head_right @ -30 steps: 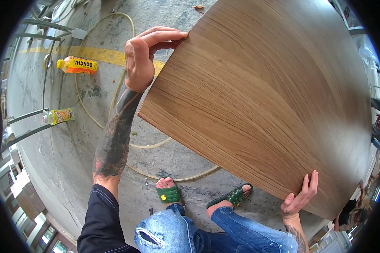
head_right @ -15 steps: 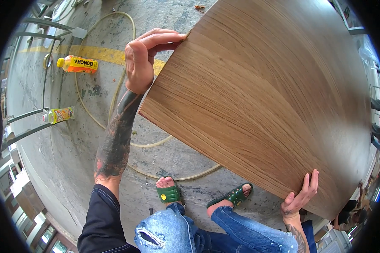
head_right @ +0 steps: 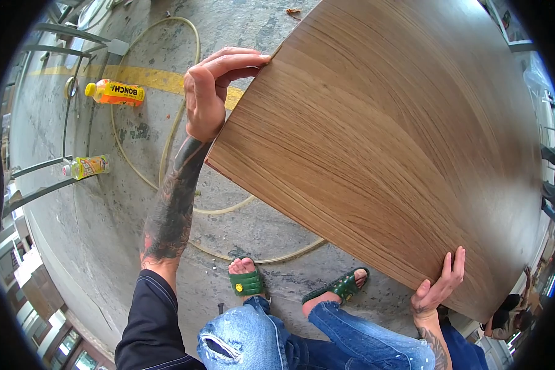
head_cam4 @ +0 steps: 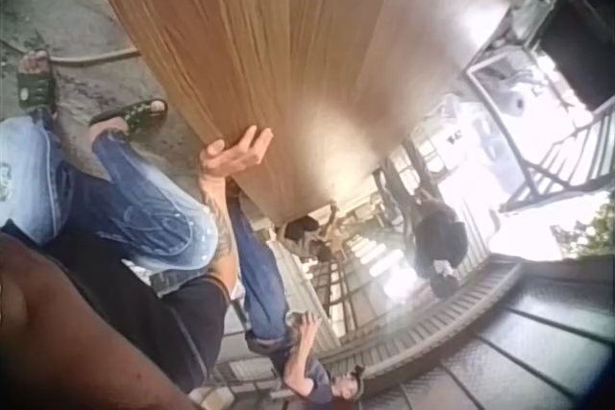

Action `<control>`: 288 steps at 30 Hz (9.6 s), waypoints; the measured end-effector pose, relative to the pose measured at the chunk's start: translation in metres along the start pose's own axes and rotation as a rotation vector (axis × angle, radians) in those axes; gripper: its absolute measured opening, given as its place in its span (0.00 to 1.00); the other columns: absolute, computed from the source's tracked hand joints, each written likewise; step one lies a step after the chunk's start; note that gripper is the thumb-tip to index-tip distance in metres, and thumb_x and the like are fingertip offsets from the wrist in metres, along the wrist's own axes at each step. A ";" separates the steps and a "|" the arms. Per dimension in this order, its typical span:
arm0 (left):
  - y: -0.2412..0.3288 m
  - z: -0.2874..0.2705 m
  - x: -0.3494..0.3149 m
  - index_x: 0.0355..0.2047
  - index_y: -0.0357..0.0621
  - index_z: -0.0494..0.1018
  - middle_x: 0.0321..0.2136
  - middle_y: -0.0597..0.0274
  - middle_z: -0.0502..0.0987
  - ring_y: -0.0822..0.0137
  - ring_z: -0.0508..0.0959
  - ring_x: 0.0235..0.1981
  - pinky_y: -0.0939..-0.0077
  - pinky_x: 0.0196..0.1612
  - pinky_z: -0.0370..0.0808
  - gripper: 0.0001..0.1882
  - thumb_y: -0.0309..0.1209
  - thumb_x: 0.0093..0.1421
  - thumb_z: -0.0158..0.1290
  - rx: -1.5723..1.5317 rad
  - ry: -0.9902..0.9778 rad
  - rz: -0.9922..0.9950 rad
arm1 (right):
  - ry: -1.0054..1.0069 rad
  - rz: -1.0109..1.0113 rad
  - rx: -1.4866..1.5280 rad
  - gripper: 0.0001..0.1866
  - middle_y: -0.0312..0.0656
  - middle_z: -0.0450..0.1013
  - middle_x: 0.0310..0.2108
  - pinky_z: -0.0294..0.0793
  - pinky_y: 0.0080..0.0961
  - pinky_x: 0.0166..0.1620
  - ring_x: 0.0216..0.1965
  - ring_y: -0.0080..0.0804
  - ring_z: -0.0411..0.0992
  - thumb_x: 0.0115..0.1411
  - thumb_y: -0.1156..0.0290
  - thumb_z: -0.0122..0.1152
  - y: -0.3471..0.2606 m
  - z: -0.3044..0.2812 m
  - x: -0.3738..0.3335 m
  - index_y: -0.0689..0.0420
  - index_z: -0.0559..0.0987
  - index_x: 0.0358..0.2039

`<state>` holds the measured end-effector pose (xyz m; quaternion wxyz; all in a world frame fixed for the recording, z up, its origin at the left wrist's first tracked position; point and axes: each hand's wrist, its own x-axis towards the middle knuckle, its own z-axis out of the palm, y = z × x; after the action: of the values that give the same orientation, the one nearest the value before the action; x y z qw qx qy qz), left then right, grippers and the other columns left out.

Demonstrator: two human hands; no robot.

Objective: Wiping and cleaning the edges of a wooden furniture board with a cloth.

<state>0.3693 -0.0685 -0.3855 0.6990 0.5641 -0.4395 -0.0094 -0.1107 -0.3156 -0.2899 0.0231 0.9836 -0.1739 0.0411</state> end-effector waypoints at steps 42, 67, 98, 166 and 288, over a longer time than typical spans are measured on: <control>0.031 -0.014 -0.029 0.46 0.24 0.78 0.46 0.42 0.78 0.56 0.81 0.48 0.65 0.53 0.80 0.54 0.70 0.67 0.25 0.078 -0.107 -0.176 | 0.010 0.006 -0.007 0.35 0.61 0.55 0.70 0.52 0.52 0.69 0.70 0.60 0.55 0.71 0.51 0.34 0.001 0.002 -0.002 0.64 0.62 0.68; 0.038 -0.014 -0.049 0.45 0.27 0.79 0.44 0.43 0.80 0.55 0.83 0.46 0.66 0.50 0.81 0.55 0.73 0.65 0.24 0.072 -0.030 -0.151 | -0.001 0.003 -0.013 0.35 0.61 0.55 0.71 0.50 0.50 0.70 0.71 0.59 0.54 0.69 0.55 0.36 0.001 0.001 -0.003 0.66 0.61 0.68; 0.054 -0.021 -0.072 0.47 0.22 0.77 0.47 0.39 0.78 0.53 0.81 0.49 0.65 0.52 0.81 0.58 0.74 0.63 0.25 0.129 -0.030 -0.171 | 0.025 0.010 -0.018 0.35 0.60 0.57 0.70 0.52 0.51 0.69 0.70 0.58 0.55 0.70 0.51 0.35 -0.001 0.002 -0.001 0.64 0.63 0.68; 0.090 -0.008 -0.142 0.57 0.25 0.69 0.51 0.44 0.74 0.52 0.81 0.51 0.59 0.53 0.80 0.54 0.74 0.63 0.35 -0.110 0.304 -0.298 | 0.056 -0.014 -0.017 0.33 0.59 0.58 0.70 0.50 0.48 0.71 0.71 0.56 0.55 0.70 0.55 0.36 -0.002 0.004 0.000 0.66 0.64 0.67; -0.028 -0.006 0.065 0.55 0.36 0.77 0.47 0.48 0.77 0.59 0.81 0.43 0.68 0.48 0.79 0.28 0.48 0.72 0.44 -0.118 -0.339 -0.091 | 0.093 0.208 0.087 0.26 0.49 0.63 0.68 0.51 0.40 0.72 0.70 0.46 0.58 0.69 0.64 0.41 0.008 0.012 0.147 0.61 0.68 0.64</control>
<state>0.4264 -0.1068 -0.3690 0.6455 0.5318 -0.5238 -0.1618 0.0255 -0.3738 -0.2886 -0.0162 0.9573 -0.2719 0.0965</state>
